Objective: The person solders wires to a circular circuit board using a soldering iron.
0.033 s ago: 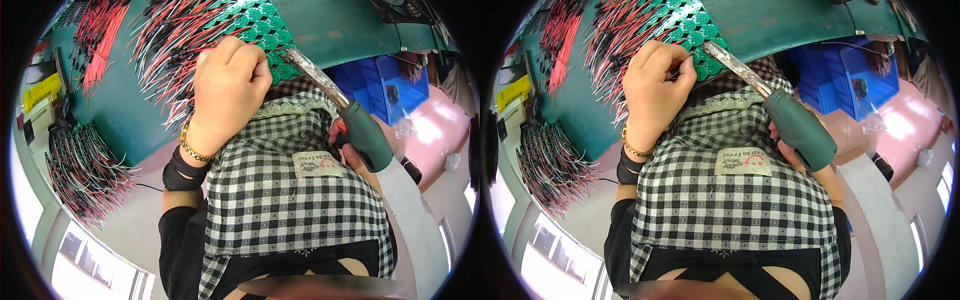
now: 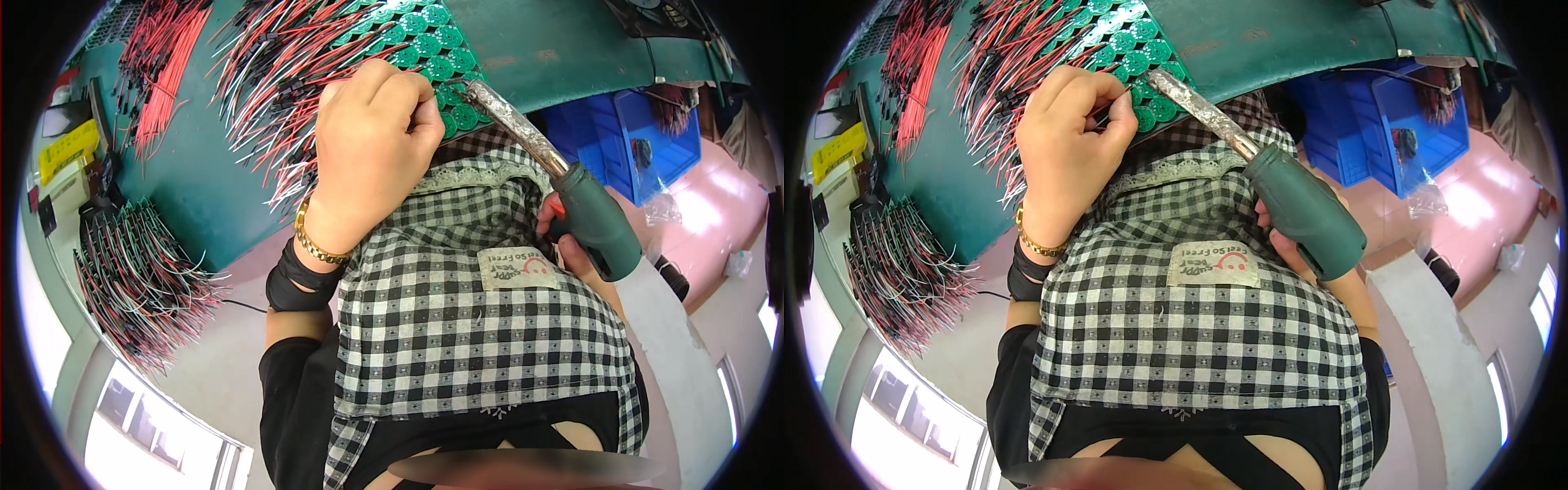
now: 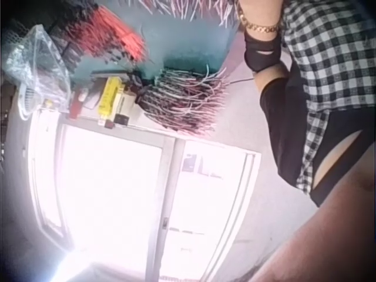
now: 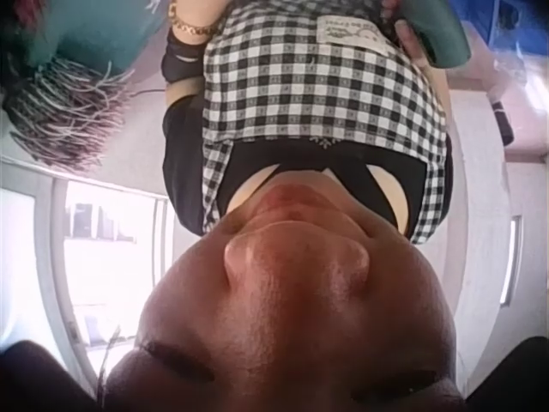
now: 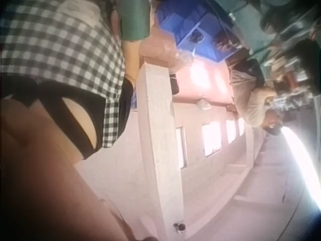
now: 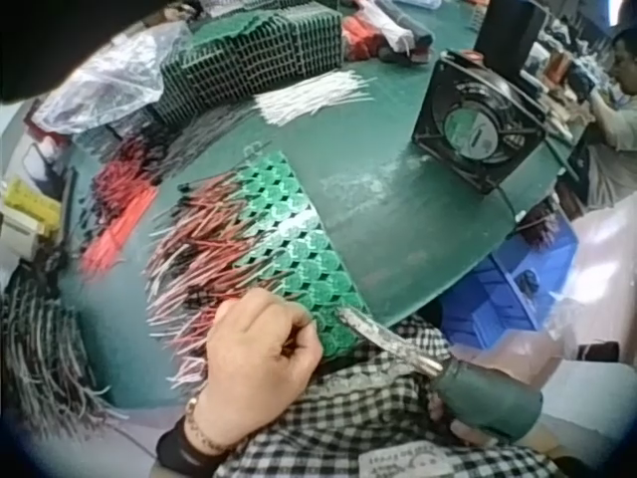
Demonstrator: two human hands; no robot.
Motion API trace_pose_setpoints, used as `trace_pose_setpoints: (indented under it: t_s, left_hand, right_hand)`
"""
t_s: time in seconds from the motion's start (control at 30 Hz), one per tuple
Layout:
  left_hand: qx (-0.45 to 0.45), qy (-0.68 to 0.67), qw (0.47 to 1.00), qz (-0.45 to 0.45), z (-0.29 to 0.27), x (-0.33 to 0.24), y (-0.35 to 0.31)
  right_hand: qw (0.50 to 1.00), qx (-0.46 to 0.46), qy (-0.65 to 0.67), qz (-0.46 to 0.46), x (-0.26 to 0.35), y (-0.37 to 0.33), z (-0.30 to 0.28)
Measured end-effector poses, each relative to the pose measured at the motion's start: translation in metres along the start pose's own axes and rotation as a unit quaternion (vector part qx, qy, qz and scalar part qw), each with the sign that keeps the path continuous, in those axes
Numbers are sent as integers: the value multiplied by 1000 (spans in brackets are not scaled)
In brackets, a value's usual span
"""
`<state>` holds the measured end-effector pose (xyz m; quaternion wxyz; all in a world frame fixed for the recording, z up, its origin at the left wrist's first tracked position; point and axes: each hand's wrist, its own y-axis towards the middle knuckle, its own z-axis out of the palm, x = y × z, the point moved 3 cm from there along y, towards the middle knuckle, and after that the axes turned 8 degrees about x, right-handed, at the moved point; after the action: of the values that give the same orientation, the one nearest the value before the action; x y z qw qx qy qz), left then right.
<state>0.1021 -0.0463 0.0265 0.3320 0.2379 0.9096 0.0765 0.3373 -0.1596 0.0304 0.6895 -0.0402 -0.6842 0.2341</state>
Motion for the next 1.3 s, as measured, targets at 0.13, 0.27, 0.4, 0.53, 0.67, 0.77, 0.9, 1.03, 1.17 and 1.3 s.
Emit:
trace_pose_setpoints:
  t_s: [0.13,0.27,0.4,0.53,0.67,0.77,0.9,1.03,1.17,1.3]
  left_hand:
    - [-16,-20,1000,-10,2,3,0]
    - [-20,-14,1000,2,2,3,2]
    - [-19,2,1000,2,0,2,2]
    - [-18,7,1000,-7,1,1,-1]
    - [-20,-10,1000,-2,2,0,0]
    - [-17,-8,1000,-6,1,0,1]
    - [-8,-9,1000,-12,0,3,-1]
    - [17,26,999,42,-2,4,0]
    - [32,83,995,45,-10,-3,-12]
    - [81,167,982,29,-7,3,-17]
  right_hand:
    - [999,-16,35,-24,-18,-5,-2]
    - [1000,11,-7,-22,-15,-1,-3]
    - [1000,-2,3,4,6,4,4]
    - [999,19,-6,-45,-4,-1,-1]
    - [999,43,10,-8,4,-3,0]
    - [997,42,-2,-66,4,-1,1]
    - [999,27,0,-20,12,4,6]
    - [998,25,30,-43,6,5,8]
    - [996,-24,-51,-71,1,0,3]
    - [998,-50,-7,-33,-15,-5,-3]
